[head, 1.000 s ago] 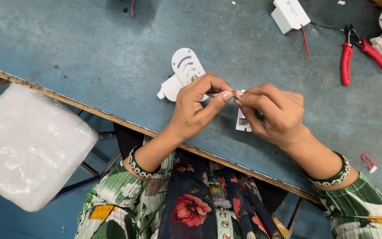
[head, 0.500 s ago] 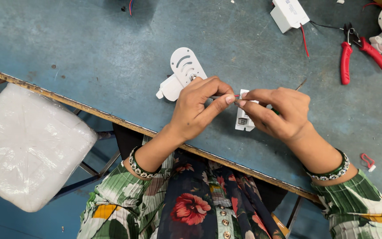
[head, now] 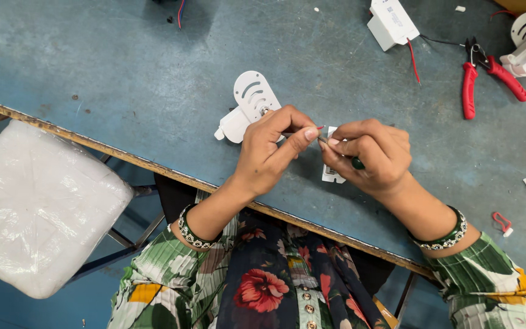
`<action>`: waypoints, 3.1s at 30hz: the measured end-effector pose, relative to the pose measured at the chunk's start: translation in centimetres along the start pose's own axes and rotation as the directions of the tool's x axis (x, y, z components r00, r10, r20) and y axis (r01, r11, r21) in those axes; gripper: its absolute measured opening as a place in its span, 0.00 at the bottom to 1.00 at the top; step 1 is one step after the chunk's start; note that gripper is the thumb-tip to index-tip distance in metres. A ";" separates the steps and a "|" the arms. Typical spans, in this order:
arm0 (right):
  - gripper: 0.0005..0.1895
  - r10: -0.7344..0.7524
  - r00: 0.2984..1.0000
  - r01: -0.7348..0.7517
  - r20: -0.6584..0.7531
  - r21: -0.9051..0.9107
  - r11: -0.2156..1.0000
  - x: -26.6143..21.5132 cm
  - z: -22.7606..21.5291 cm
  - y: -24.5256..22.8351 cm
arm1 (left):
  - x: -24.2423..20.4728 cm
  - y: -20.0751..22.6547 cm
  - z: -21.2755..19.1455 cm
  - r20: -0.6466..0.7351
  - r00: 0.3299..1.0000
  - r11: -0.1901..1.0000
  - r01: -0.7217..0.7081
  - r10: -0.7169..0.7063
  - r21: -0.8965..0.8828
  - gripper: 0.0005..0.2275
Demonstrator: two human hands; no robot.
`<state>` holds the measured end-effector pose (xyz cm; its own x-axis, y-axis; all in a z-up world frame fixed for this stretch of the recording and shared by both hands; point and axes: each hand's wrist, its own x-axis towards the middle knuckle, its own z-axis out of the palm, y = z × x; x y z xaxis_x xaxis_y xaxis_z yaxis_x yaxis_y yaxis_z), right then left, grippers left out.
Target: The person assembles small white electronic components on a workbench. They use a screwdriver to tighten screws on a white rectangular box and connect red and white wires to it. The person handles multiple similar components and tools including pliers.
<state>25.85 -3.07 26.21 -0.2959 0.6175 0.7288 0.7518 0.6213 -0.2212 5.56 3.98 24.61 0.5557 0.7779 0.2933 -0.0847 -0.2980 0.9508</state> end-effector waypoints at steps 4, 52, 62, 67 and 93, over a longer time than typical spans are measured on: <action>0.14 -0.040 0.999 0.038 0.036 0.056 0.998 0.2 -0.8 0.5 | 0.0 0.3 -0.3 0.020 0.993 0.987 -0.115 0.114 0.111 0.08; 0.19 0.730 0.684 -0.308 0.000 0.906 0.289 -4.2 -11.7 3.7 | -4.2 1.6 0.9 0.271 0.870 0.687 -0.492 0.412 0.535 0.08; 0.23 0.770 0.637 -0.301 0.035 0.931 0.207 -3.0 -10.6 2.4 | -6.6 1.3 2.6 0.083 0.990 0.852 -0.142 0.117 0.505 0.05; 0.25 0.728 0.685 -0.286 0.042 0.934 0.215 -2.4 -9.4 0.5 | -4.5 1.0 2.5 0.054 0.986 0.842 -0.164 0.159 0.514 0.05; 0.28 0.487 0.866 -0.294 0.108 0.899 0.323 -1.7 -6.2 -0.2 | -3.6 1.2 2.6 0.102 0.970 0.804 -0.242 0.222 0.543 0.06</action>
<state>29.83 -7.28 29.01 0.0464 0.8901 0.4535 -0.2001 0.4531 -0.8687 5.63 -0.64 24.38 0.6047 0.6315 0.4853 0.2469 -0.7280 0.6396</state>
